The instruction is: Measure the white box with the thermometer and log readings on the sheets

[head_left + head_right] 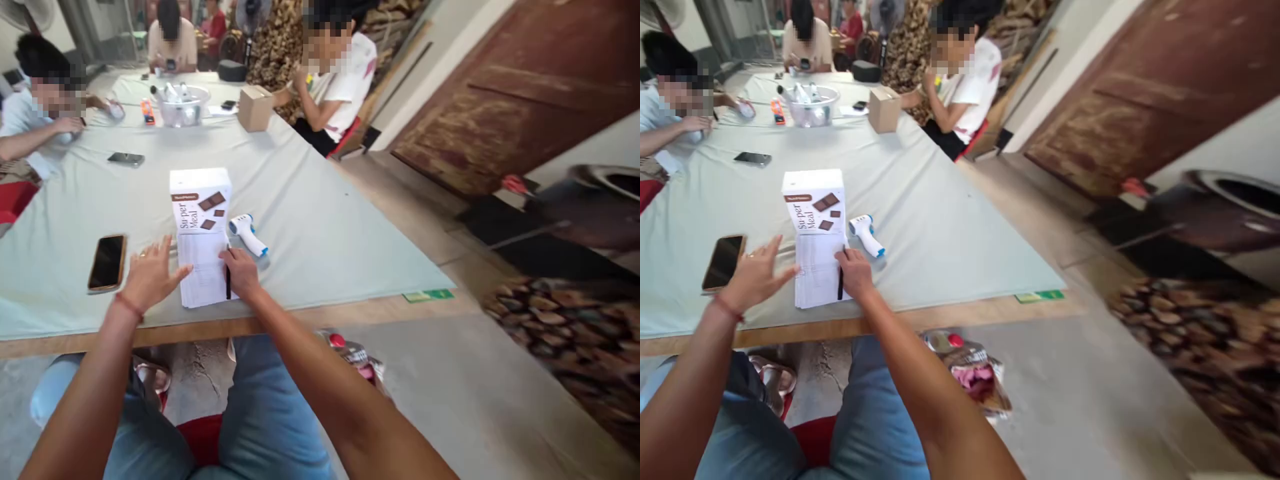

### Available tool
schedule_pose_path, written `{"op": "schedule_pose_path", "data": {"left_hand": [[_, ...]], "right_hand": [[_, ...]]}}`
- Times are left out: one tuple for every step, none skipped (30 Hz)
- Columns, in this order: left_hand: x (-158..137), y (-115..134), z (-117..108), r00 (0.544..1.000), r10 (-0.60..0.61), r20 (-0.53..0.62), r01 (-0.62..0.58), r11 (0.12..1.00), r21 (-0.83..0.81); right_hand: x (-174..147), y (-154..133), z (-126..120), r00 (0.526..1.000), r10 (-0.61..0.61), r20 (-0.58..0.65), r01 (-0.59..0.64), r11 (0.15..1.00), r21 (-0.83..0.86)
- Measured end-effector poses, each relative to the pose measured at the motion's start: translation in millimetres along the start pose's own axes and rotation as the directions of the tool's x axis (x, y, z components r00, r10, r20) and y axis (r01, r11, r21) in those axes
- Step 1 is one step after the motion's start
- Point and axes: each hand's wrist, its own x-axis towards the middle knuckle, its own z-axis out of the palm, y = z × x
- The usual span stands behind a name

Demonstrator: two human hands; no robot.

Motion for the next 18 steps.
{"op": "schedule_pose_path", "data": {"left_hand": [[2.8, -1.9, 8.0, 0.997, -0.062, 0.046, 0.060, 0.997, 0.044], [5.5, -2.8, 18.5, 0.987, -0.125, 0.101, 0.117, 0.990, 0.083], [7.4, -3.1, 30.6, 0.974, -0.175, 0.146, 0.160, 0.981, 0.112], [7.8, -3.0, 42.8, 0.963, -0.207, 0.171, 0.185, 0.974, 0.132], [6.7, -3.0, 54.0, 0.960, -0.223, 0.169, 0.200, 0.969, 0.145], [4.1, -3.2, 63.0, 0.966, -0.221, 0.133, 0.201, 0.968, 0.150], [0.4, -3.9, 69.3, 0.970, -0.213, 0.119, 0.194, 0.969, 0.153], [-3.8, -5.1, 72.7, 0.974, -0.193, 0.121, 0.174, 0.973, 0.152], [-8.0, -6.8, 73.6, 0.974, -0.170, 0.147, 0.149, 0.978, 0.146], [-11.8, -8.9, 72.6, 0.972, -0.145, 0.184, 0.121, 0.983, 0.135], [-15.2, -11.2, 70.6, 0.969, -0.118, 0.215, 0.094, 0.988, 0.123], [-17.9, -13.3, 68.3, 0.968, -0.094, 0.232, 0.070, 0.991, 0.111], [-19.9, -15.0, 66.5, 0.969, -0.078, 0.235, 0.056, 0.993, 0.102], [-21.3, -16.0, 65.5, 0.971, -0.073, 0.227, 0.052, 0.994, 0.097], [-22.3, -16.3, 65.3, 0.973, -0.076, 0.217, 0.056, 0.994, 0.093], [-22.7, -16.0, 65.9, 0.974, -0.082, 0.210, 0.064, 0.994, 0.089], [-22.9, -15.3, 66.9, 0.974, -0.087, 0.209, 0.071, 0.994, 0.084], [-22.8, -14.4, 68.1, 0.973, -0.091, 0.211, 0.076, 0.994, 0.078]], "right_hand": [[-2.2, 1.5, 2.8, 0.999, 0.010, -0.037, -0.009, 0.999, 0.033], [-4.3, 2.7, 5.2, 0.998, 0.014, -0.059, -0.010, 0.998, 0.061], [-6.2, 3.8, 7.1, 0.998, 0.014, -0.067, -0.008, 0.997, 0.078], [-8.1, 4.8, 8.6, 0.996, 0.025, -0.082, -0.017, 0.994, 0.106], [-9.7, 5.8, 9.7, 0.994, 0.045, -0.096, -0.031, 0.989, 0.141], [-11.2, 6.8, 10.3, 0.991, 0.075, -0.112, -0.053, 0.981, 0.187], [-12.4, 7.9, 10.8, 0.985, 0.115, -0.131, -0.080, 0.966, 0.247], [-13.3, 9.2, 11.0, 0.976, 0.159, -0.146, -0.107, 0.944, 0.312], [-14.1, 10.5, 11.1, 0.967, 0.202, -0.157, -0.131, 0.917, 0.377], [-14.8, 11.8, 11.1, 0.955, 0.246, -0.165, -0.153, 0.886, 0.439], [-15.5, 12.9, 10.9, 0.943, 0.289, -0.165, -0.174, 0.852, 0.494], [-16.1, 13.7, 10.2, 0.929, 0.333, -0.158, -0.199, 0.815, 0.545], [-16.9, 13.8, 8.8, 0.915, 0.378, -0.143, -0.228, 0.775, 0.589], [-17.8, 13.1, 6.4, 0.897, 0.424, -0.125, -0.262, 0.737, 0.623], [-18.9, 11.2, 2.7, 0.875, 0.469, -0.116, -0.292, 0.706, 0.645], [-20.3, 8.0, -2.3, 0.854, 0.507, -0.120, -0.314, 0.685, 0.658], [-22.0, 3.5, -8.8, 0.832, 0.534, -0.146, -0.323, 0.682, 0.656], [-23.9, -2.4, -16.4, 0.816, 0.544, -0.198, -0.309, 0.699, 0.644]]}}
